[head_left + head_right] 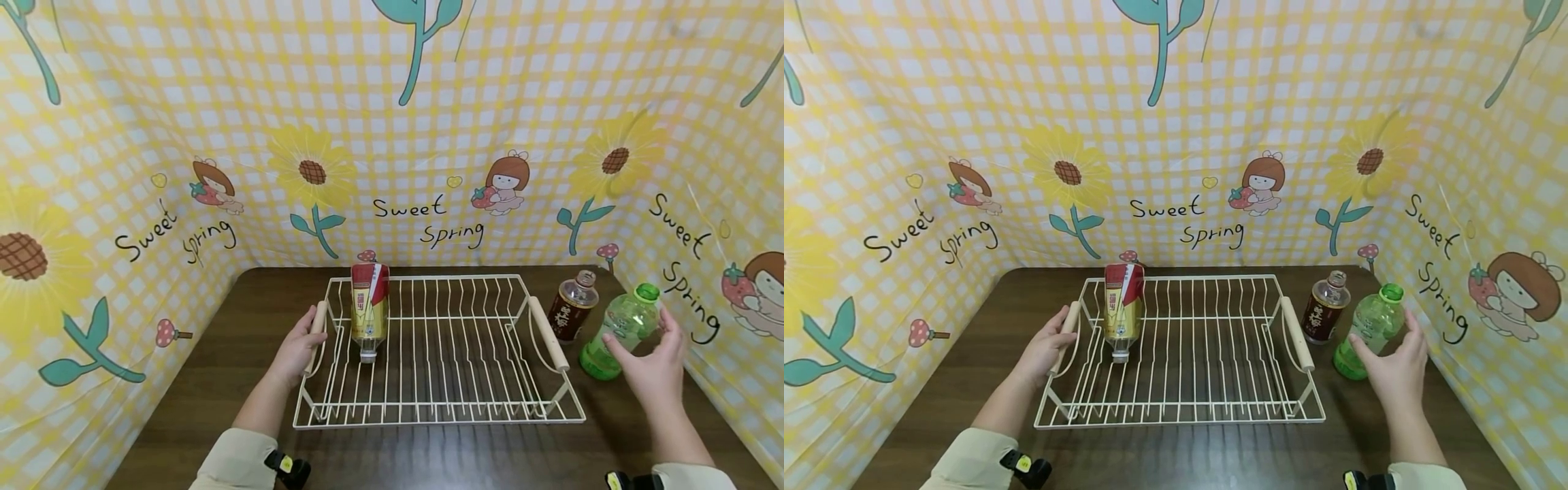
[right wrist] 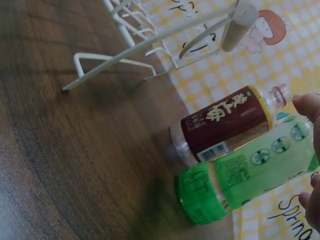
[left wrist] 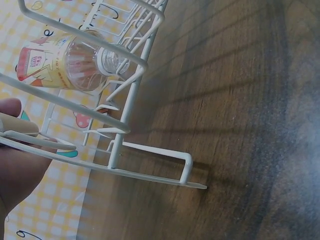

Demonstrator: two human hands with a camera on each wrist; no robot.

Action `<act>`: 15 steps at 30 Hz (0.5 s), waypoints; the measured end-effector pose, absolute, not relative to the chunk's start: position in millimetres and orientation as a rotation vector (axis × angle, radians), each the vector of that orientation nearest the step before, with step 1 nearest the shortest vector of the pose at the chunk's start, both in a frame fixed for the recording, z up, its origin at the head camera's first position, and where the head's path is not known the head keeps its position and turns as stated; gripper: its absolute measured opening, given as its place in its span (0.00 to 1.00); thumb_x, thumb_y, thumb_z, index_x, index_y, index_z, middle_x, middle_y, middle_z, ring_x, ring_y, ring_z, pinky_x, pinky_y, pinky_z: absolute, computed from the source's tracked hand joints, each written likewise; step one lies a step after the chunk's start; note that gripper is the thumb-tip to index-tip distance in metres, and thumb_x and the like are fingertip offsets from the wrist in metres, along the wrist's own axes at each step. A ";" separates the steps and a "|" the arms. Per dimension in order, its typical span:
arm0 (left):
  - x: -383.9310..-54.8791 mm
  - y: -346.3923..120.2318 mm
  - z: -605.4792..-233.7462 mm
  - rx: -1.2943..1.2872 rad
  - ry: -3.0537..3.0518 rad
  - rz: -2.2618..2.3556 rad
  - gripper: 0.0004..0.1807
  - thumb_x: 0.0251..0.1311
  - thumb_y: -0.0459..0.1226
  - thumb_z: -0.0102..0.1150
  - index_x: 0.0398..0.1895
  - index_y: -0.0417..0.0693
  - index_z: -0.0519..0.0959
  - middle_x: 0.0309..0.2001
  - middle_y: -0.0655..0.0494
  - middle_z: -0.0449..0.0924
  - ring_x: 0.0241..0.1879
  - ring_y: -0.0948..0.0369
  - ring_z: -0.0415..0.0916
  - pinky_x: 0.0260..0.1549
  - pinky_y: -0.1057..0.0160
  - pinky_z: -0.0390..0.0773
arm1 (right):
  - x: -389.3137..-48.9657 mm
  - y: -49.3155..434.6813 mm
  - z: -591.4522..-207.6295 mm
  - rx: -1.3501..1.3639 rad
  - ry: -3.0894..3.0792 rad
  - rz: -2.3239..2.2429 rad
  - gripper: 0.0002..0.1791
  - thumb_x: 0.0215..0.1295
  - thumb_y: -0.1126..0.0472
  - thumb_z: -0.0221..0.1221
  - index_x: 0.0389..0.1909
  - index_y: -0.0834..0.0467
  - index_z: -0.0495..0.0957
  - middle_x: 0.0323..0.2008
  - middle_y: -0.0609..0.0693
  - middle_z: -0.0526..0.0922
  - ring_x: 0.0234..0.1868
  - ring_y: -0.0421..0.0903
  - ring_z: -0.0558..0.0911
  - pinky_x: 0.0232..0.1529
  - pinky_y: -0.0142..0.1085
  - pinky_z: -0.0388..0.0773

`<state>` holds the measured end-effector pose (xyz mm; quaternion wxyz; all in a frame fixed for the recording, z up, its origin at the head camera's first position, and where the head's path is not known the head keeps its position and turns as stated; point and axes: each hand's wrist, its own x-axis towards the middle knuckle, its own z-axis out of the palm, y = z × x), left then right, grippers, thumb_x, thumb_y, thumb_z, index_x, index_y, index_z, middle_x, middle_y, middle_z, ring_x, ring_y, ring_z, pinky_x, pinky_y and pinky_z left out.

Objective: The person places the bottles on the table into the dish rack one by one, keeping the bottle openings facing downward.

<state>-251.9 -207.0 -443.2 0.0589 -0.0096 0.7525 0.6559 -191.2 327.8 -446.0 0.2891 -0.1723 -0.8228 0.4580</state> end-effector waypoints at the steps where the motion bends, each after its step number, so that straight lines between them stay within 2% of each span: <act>1: -251.8 -206.8 -443.3 -0.034 2.276 1.988 0.41 0.65 0.25 0.42 0.78 0.38 0.36 0.79 0.41 0.31 0.77 0.45 0.36 0.75 0.49 0.43 | -192.8 328.5 -447.4 -0.473 -2.198 1.242 0.54 0.54 0.59 0.68 0.77 0.53 0.45 0.73 0.63 0.53 0.71 0.64 0.56 0.73 0.58 0.52; 5: -251.1 -206.4 -443.7 -0.049 2.278 1.978 0.41 0.66 0.26 0.42 0.78 0.40 0.36 0.79 0.41 0.32 0.77 0.46 0.38 0.72 0.55 0.49 | -198.0 331.5 -452.6 -0.540 -2.217 1.311 0.55 0.57 0.55 0.67 0.77 0.48 0.39 0.76 0.60 0.47 0.75 0.64 0.52 0.73 0.60 0.49; 8: -251.1 -206.6 -444.2 -0.052 2.284 1.971 0.41 0.66 0.26 0.42 0.78 0.41 0.36 0.79 0.42 0.32 0.77 0.47 0.39 0.69 0.61 0.52 | -201.4 332.8 -455.1 -0.561 -2.218 1.328 0.57 0.57 0.56 0.67 0.77 0.47 0.37 0.77 0.60 0.46 0.76 0.64 0.51 0.74 0.60 0.48; 10: -251.2 -206.8 -444.4 -0.044 2.282 1.975 0.41 0.66 0.26 0.42 0.78 0.40 0.36 0.79 0.42 0.32 0.77 0.47 0.39 0.70 0.60 0.51 | -203.1 332.3 -456.4 -0.559 -2.205 1.335 0.58 0.56 0.57 0.67 0.77 0.47 0.37 0.77 0.61 0.47 0.75 0.64 0.52 0.74 0.60 0.49; 15: -251.8 -207.2 -444.9 -0.020 2.276 1.991 0.41 0.65 0.26 0.42 0.78 0.39 0.36 0.79 0.42 0.31 0.77 0.46 0.37 0.74 0.51 0.44 | -207.4 330.3 -459.4 -0.552 -2.165 1.344 0.58 0.55 0.60 0.68 0.77 0.45 0.37 0.74 0.63 0.51 0.72 0.65 0.57 0.73 0.58 0.51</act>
